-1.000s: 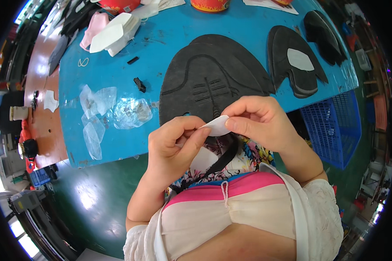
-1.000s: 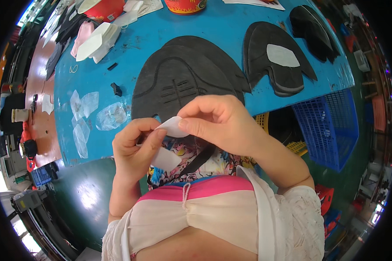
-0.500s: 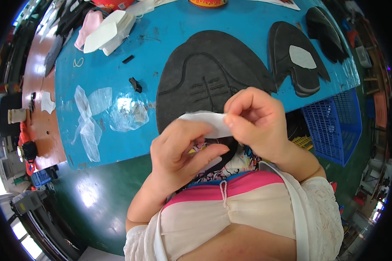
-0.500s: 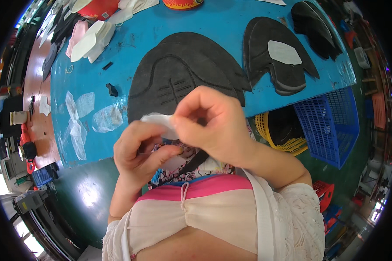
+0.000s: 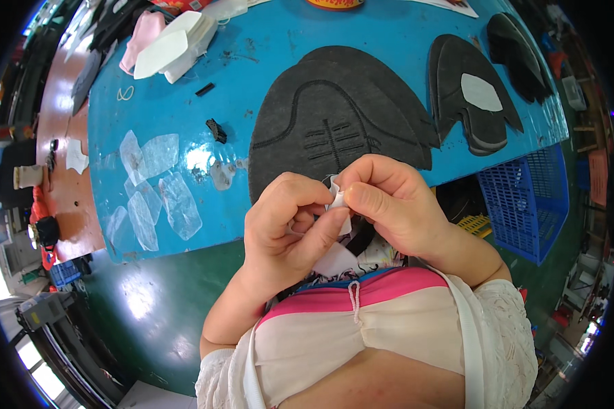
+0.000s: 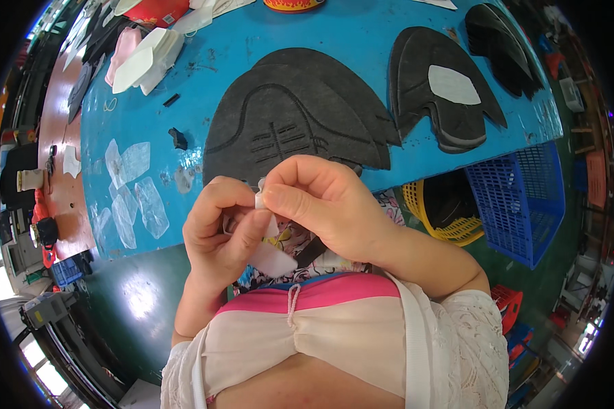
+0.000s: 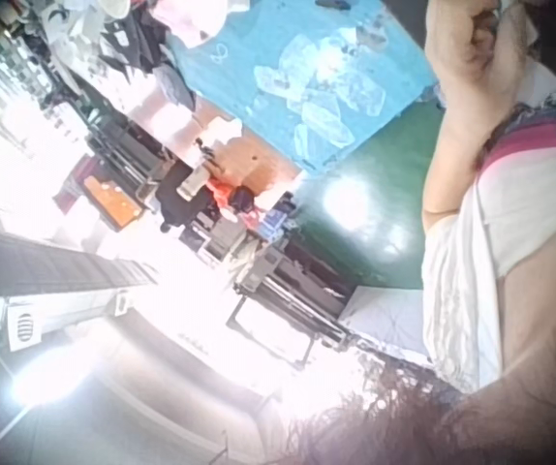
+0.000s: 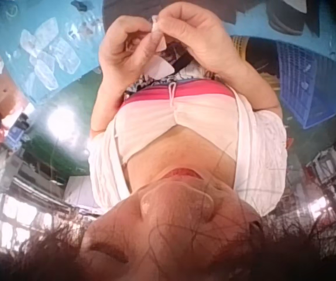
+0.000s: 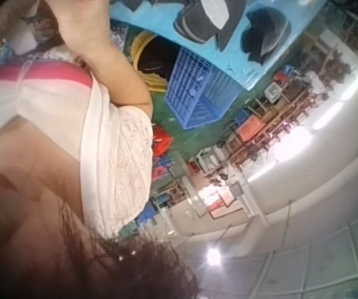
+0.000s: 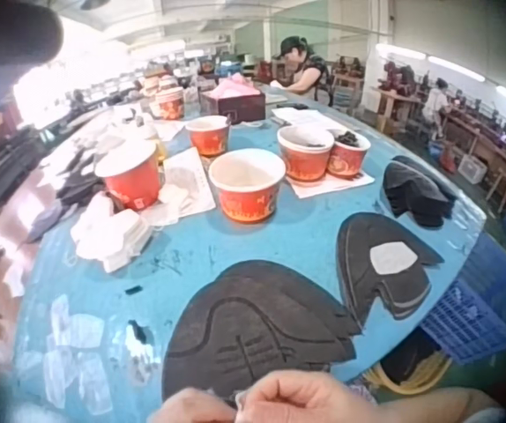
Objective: Manually attaching small components and protective films to black shoe upper panels at a factory workstation.
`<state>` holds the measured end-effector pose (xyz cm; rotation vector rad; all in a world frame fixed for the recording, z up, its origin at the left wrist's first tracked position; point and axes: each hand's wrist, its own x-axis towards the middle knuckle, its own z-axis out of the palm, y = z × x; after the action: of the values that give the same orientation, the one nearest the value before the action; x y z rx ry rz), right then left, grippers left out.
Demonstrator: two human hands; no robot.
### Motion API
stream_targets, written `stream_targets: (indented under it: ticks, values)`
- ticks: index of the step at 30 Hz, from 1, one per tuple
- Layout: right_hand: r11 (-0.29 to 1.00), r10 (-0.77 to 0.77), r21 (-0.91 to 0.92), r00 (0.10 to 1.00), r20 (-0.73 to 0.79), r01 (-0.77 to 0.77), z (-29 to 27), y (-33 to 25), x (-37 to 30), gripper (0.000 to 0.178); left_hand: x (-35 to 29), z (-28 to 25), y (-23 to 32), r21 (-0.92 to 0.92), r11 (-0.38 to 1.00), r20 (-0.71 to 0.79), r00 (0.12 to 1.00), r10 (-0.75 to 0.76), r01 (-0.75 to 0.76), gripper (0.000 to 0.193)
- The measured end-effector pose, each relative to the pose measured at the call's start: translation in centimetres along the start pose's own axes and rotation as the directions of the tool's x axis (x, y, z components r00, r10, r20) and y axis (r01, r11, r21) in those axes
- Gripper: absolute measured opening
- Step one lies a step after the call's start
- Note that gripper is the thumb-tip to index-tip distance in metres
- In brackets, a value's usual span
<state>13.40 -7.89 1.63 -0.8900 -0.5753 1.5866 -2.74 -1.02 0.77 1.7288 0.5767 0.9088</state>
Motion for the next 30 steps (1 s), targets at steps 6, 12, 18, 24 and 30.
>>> stream_targets:
  ticks: [6, 12, 18, 24, 30]
  values:
    - [0.998, -0.049, -0.023, 0.998, 0.042, 0.050, -0.1, 0.3, -0.1, 0.013, -0.5, 0.4, -0.2, -0.134, 0.990, -0.052, 0.998, -0.037, 0.030, 0.014]
    - [0.961, -0.130, -0.235, 0.987, 0.095, 0.149, 0.1, 0.0, -0.6, 0.010, -0.2, -0.2, 0.0, 0.054, 0.989, 0.055, 0.989, 0.135, -0.138, 0.012]
    - [0.969, -0.134, -0.204, 0.990, 0.052, 0.142, 0.4, 0.5, -1.0, 0.008, -1.2, -0.1, 0.7, -0.195, 0.974, -0.035, 0.992, -0.120, 0.111, 0.002]
    - [0.934, -0.271, -0.247, 0.962, -0.020, 0.258, -0.4, 0.9, -1.8, 0.006, -1.8, 0.3, 0.9, -0.350, 0.912, -0.350, 0.874, -0.337, 0.212, 0.013]
    - [0.005, -0.760, -0.827, 0.539, 0.362, 0.563, -0.5, -1.4, -1.6, 0.028, -2.5, 0.7, 0.8, -0.229, 0.962, -0.352, 0.909, -0.224, 0.148, 0.015]
